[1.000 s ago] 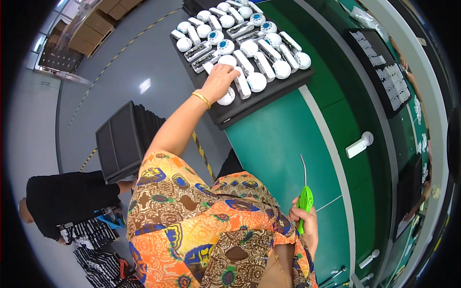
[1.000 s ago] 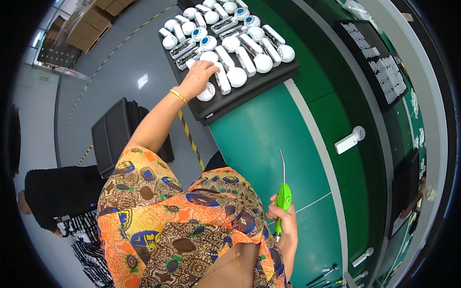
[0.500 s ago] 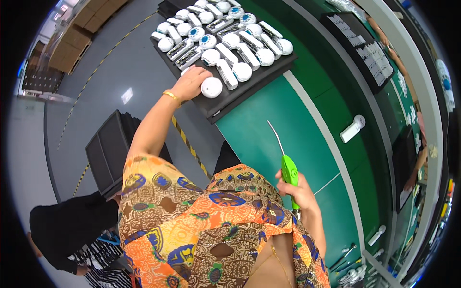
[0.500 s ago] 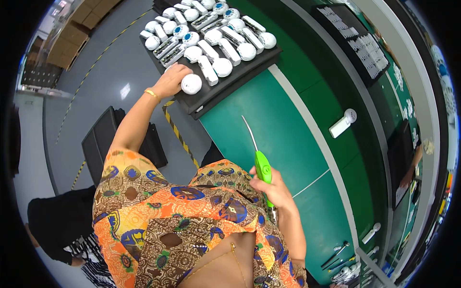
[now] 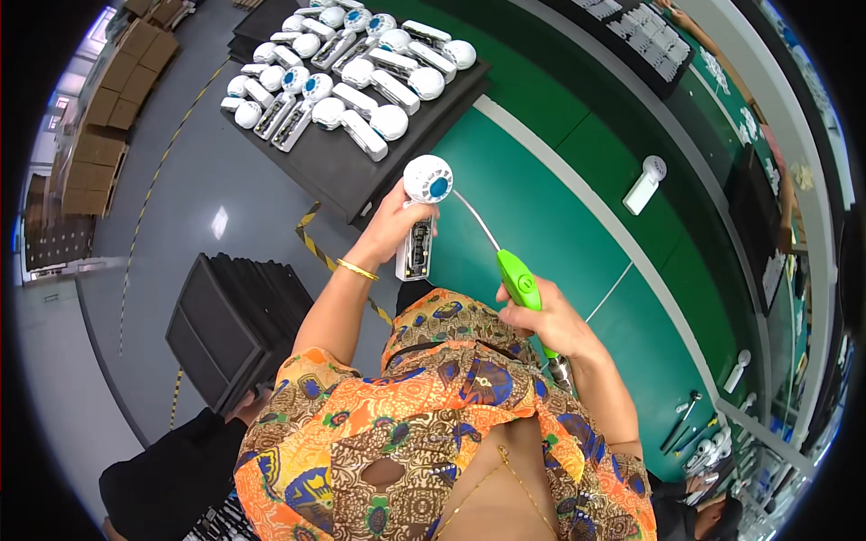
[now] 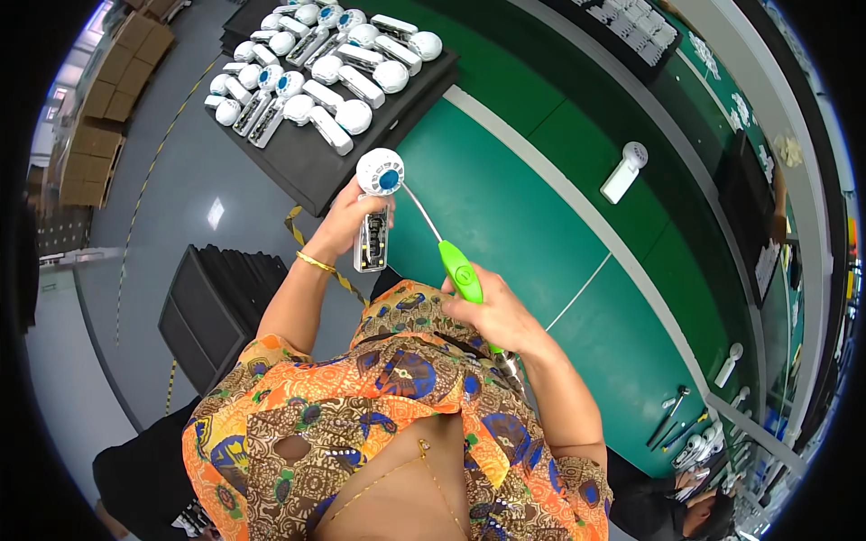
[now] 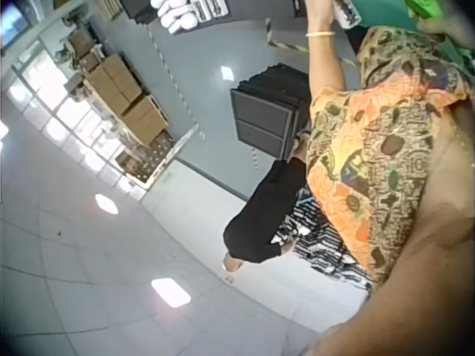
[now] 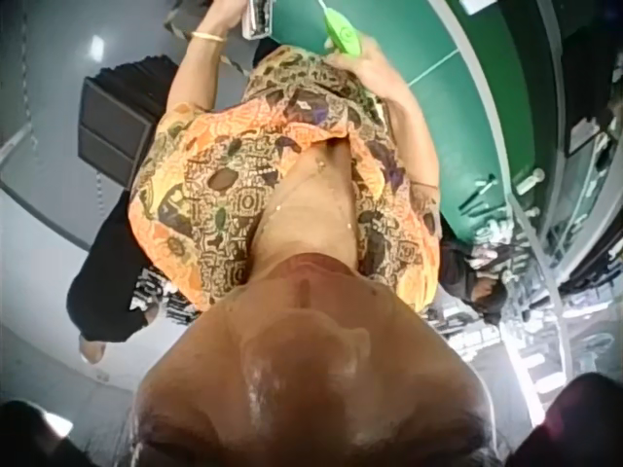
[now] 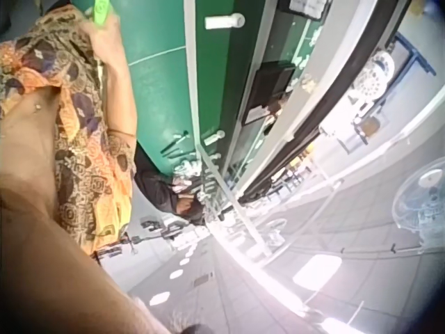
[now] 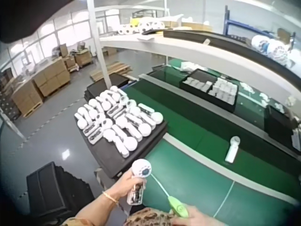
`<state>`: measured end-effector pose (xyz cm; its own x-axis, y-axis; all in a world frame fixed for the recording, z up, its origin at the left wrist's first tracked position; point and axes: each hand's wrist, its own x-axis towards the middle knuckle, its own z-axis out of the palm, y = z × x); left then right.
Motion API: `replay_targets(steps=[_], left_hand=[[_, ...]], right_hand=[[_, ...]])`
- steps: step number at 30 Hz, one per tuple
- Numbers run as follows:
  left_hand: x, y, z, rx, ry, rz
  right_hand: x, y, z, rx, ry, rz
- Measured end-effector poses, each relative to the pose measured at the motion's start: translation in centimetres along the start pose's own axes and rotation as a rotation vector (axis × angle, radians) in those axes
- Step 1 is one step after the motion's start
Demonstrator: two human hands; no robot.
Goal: Picking up components from a workstation, placing them onto trays, and using an air duster gun to clean them.
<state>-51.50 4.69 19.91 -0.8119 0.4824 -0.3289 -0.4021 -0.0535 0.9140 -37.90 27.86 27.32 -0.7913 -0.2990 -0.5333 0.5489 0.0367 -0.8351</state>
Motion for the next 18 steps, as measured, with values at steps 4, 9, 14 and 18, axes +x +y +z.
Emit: replay_targets(steps=[4, 9, 14, 18], left_hand=[[0.4, -0.6, 0.6, 0.008, 0.034, -0.037], [-0.2, -0.9, 0.6, 0.086, 0.062, -0.057], [0.2, -1.9, 0.7, 0.103, 0.034, -0.036], [0.5, -2.1, 0.8, 0.135, -0.018, -0.040]], right_hand=[[-0.1, 0.2, 0.3, -0.140, -0.016, -0.026], [0.4, -0.2, -0.5, -0.074, -0.009, 0.034], [-0.5, 0.4, 0.0, -0.034, 0.012, 0.103], [-0.5, 0.4, 0.1, -0.026, 0.020, 0.090]])
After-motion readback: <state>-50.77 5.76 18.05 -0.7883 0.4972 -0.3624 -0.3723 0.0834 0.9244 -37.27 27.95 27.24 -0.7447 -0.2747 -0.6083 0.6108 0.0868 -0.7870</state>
